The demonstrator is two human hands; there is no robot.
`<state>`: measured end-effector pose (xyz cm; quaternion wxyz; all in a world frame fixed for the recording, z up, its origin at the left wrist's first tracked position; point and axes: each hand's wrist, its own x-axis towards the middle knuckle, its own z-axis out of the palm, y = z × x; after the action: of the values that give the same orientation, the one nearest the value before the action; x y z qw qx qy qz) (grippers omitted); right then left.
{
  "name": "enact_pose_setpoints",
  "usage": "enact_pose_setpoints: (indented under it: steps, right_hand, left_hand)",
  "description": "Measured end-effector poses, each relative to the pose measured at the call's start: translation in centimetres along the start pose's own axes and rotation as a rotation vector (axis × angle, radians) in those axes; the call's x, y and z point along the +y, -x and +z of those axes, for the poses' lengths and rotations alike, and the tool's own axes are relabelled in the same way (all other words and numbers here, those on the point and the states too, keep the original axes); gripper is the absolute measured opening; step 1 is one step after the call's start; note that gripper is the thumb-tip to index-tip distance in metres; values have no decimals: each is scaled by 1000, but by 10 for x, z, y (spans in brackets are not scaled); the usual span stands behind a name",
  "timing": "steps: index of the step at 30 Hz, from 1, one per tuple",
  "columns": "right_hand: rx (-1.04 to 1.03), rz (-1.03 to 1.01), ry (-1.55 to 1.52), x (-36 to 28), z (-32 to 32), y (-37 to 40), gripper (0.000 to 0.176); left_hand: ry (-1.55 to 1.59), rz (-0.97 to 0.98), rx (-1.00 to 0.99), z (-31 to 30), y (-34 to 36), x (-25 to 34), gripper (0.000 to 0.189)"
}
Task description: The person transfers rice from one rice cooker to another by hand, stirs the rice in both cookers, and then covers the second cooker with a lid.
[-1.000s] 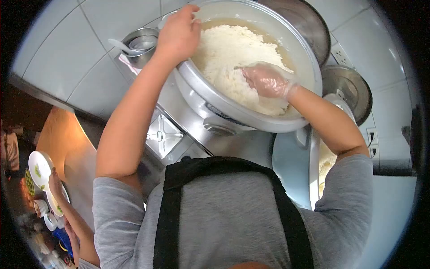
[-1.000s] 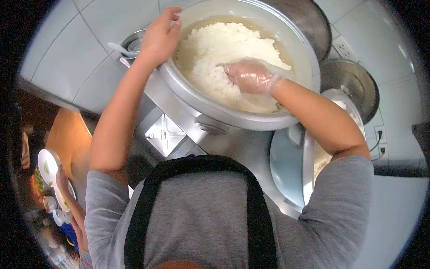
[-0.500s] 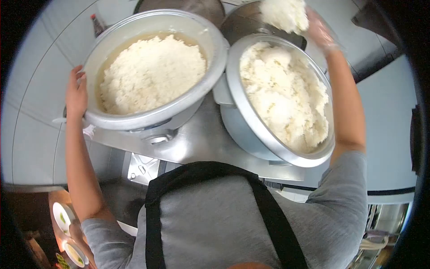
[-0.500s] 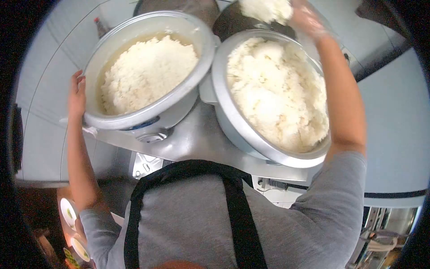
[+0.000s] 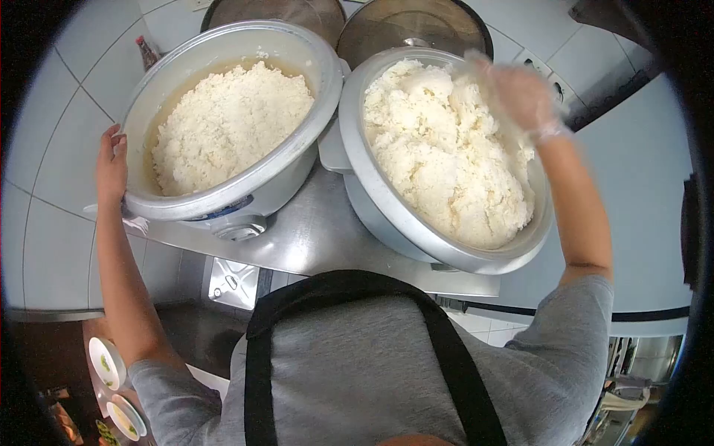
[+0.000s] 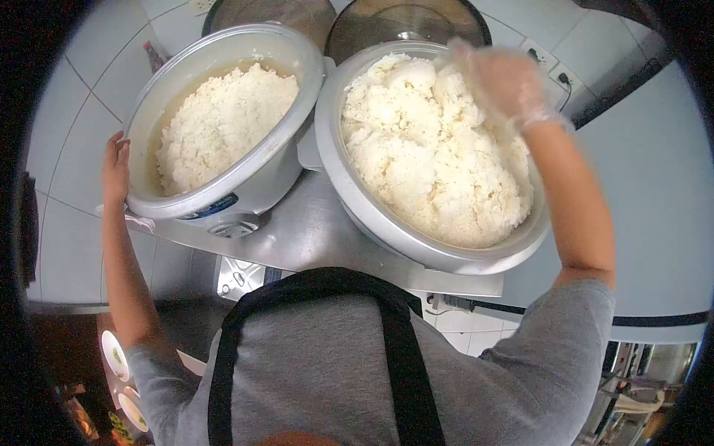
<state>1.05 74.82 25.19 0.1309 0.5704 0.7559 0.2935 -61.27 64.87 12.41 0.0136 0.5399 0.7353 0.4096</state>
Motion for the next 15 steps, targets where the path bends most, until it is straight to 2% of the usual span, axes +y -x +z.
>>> enact_pose_setpoints:
  steps: [1, 3, 5, 8, 11, 12, 15]
  right_hand:
    - [-185, 16, 24, -14, 3, 7, 39]
    - [100, -136, -30, -13, 31, 36, 43]
    - [-14, -165, -45, -19, 2, 69, 51]
    - [-91, -249, 26, -19, -24, 96, 49]
    - [39, -333, 61, 12, -24, 85, 51]
    - [161, -279, -82, 18, -26, 74, 41]
    - [52, -106, -480, -1, -37, 20, 31]
  left_hand:
    - [-5, 5, 9, 0, 4, 7, 36]
    - [-23, -6, 22, -1, 9, 16, 37]
    - [-40, -27, 22, -1, 11, 21, 37]
    - [-52, 14, 24, 3, 5, 7, 37]
    - [45, -19, 12, 6, 2, 0, 37]
    - [28, -3, 17, 6, 2, -1, 37]
    - [-36, 26, 22, 3, 2, -1, 37]
